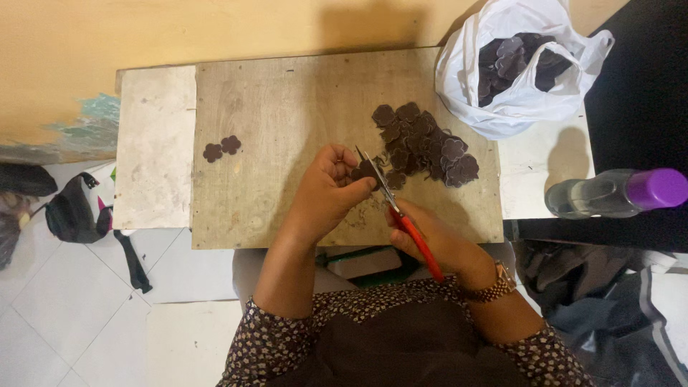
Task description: The person uses red-handled scissors to trim the edges of small dark brown flower-shaped pieces on a wooden board. They rotate each piece while cutting and place finished pieces into a white bag on the table.
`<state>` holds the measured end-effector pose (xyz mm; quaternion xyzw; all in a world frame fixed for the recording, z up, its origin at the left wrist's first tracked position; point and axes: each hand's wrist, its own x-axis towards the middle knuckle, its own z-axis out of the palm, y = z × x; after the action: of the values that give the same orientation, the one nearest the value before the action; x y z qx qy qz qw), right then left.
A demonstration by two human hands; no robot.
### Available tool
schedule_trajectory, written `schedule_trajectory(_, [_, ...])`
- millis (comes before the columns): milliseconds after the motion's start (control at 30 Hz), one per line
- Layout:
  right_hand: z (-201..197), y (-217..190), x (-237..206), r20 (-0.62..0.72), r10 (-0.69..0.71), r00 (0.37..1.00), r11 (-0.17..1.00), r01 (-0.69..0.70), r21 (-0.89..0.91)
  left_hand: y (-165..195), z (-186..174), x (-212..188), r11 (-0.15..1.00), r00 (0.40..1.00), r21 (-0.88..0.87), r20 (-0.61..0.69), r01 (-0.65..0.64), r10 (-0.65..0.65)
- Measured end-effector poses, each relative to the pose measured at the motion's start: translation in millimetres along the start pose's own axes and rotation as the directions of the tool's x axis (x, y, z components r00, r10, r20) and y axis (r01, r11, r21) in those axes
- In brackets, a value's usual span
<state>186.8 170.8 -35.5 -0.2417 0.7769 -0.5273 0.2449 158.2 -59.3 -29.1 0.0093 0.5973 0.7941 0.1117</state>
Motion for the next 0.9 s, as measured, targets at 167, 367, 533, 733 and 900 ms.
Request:
schedule_trajectory(167, [3,2,-2,-0.045,-0.061,0.997,0.997,0.063,0.053,-1,9,0,0.991,0.999,-0.127,0.014,0.031,-0.029])
schedule_trajectory(367, [2,2,-6,-0.019,-0.109,0.994,0.986,0.111,0.124,0,11,-4,0.980,0.996,-0.179,0.043,0.084,-0.078])
schedule_trajectory(533, [0,0,-10,0.030,-0.095,0.995,0.994,0.093,0.054,1,7,-9,0.976,0.995,-0.193,0.033,0.096,-0.091])
schedule_trajectory(733, [2,-4,-9,0.033,-0.086,0.996,0.988,0.081,0.130,0,4,-11,0.983,0.998,-0.177,0.045,0.049,-0.041])
schedule_trajectory(900, [3,-7,-11,0.033,-0.071,0.997,0.989,0.066,0.134,3,6,-14,0.980,0.998,-0.192,0.047,0.046,-0.037])
